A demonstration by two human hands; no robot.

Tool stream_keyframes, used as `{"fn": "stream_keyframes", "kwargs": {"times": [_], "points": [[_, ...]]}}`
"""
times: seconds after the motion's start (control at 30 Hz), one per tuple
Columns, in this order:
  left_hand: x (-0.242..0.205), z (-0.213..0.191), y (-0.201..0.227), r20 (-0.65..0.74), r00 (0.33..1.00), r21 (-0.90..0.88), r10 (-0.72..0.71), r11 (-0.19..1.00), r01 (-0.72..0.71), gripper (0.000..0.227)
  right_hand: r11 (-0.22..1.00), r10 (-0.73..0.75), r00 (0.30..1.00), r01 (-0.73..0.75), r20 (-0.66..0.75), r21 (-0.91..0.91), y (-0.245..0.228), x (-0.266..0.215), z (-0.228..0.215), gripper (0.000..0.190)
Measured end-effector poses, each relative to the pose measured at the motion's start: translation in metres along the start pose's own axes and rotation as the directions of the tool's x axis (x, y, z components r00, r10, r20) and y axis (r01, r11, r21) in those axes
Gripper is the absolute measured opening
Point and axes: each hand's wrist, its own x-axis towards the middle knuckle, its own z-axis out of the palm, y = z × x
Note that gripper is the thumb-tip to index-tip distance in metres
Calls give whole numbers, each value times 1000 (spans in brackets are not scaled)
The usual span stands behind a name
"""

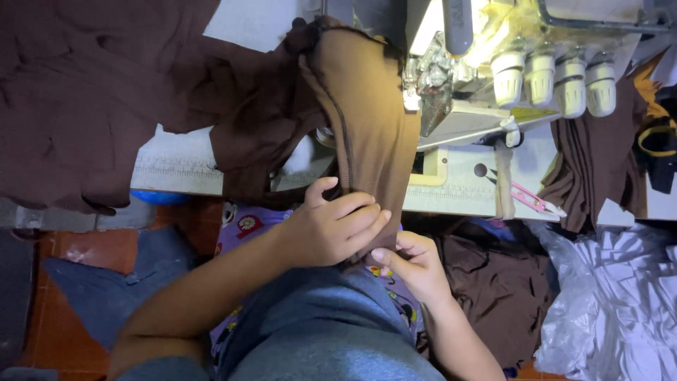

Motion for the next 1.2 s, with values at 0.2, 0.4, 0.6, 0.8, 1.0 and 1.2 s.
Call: {"fn": "stream_keyframes", "kwargs": {"times": [0.2, 0.4, 0.6, 0.8, 1.0, 1.2], "points": [[10, -22, 21, 43, 997, 0, -63, 998, 63, 39, 998, -50, 998, 51, -36, 42, -6, -7, 1, 14], [-2, -14, 27, 34, 997, -50, -70, 996, 71, 25, 999, -54, 997, 54, -59, 4, -5, -15, 9, 4], [-2, -15, 34, -57, 993, -98, -107, 990, 101, 21, 996, -90, 983, 93, -157, 12, -3, -22, 18, 7], [-3, -16, 31, -43, 999, 58, 31, 998, -29, 14, 995, -28, 990, 41, -138, 87, -15, -23, 28, 15], [-2, -18, 31, -47, 998, 99, 42, 994, -37, 20, 990, 111, 988, -100, -112, 96, -7, -18, 18, 18], [-24, -14, 5, -17, 987, -149, 157, 976, -158, 30, 220, -805, 512, 728, 301, -649, -43, 18, 9, 8]]}}
